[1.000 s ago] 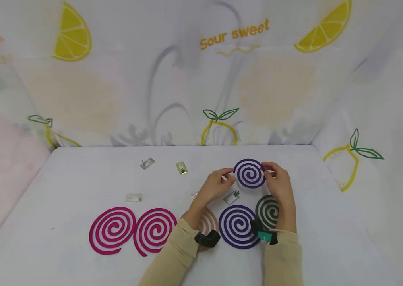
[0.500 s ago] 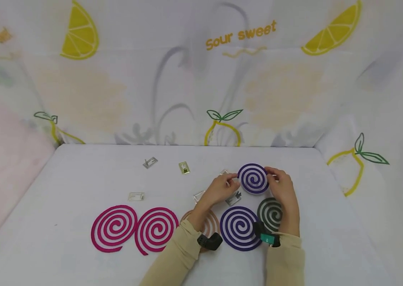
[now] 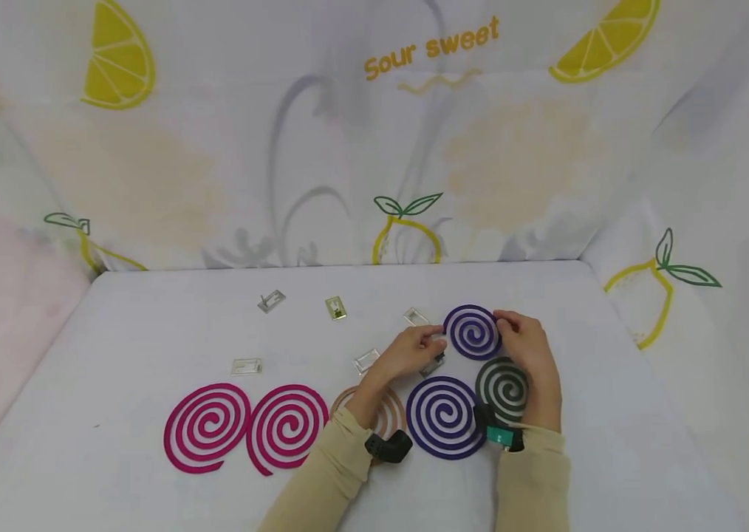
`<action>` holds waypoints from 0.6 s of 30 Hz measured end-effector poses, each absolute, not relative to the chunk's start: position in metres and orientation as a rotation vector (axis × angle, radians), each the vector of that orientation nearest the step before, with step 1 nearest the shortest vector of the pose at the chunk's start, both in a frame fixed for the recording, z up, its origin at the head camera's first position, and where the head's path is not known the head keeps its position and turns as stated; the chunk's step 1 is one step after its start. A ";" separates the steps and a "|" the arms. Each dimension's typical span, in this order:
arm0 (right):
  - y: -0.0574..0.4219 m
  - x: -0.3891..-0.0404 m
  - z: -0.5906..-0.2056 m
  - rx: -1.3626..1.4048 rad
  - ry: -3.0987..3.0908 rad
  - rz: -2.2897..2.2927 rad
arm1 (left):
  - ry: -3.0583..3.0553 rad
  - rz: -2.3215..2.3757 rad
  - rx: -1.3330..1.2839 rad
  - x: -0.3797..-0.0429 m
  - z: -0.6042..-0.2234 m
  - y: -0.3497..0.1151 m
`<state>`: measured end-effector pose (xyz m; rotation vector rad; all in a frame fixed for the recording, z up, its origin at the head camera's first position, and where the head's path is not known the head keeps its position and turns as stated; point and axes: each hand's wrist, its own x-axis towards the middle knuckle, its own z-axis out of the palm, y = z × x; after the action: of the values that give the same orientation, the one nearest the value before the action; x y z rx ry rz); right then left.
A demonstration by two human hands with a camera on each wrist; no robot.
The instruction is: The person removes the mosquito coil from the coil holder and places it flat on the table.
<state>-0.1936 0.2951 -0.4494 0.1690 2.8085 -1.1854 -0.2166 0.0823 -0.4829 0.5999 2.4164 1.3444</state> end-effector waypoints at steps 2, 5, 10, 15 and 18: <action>0.296 -0.193 -0.449 0.182 2.793 -1.178 | 2.397 1.341 0.609 -0.217 -0.483 0.083; 0.297 -0.193 -0.448 0.191 2.775 -1.161 | 2.370 1.345 0.608 -0.217 -0.483 0.084; 0.298 -0.192 -0.448 0.189 2.750 -1.160 | 2.330 1.362 0.601 -0.217 -0.483 0.083; 0.297 -0.192 -0.450 0.194 2.733 -1.195 | 2.354 1.343 0.597 -0.217 -0.483 0.084; 0.297 -0.192 -0.450 0.202 2.729 -1.218 | 2.364 1.342 0.592 -0.217 -0.483 0.085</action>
<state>-0.1916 0.2973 -0.4503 0.2017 2.7293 -1.2178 -0.2167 0.0848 -0.4833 0.5923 2.3642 1.3420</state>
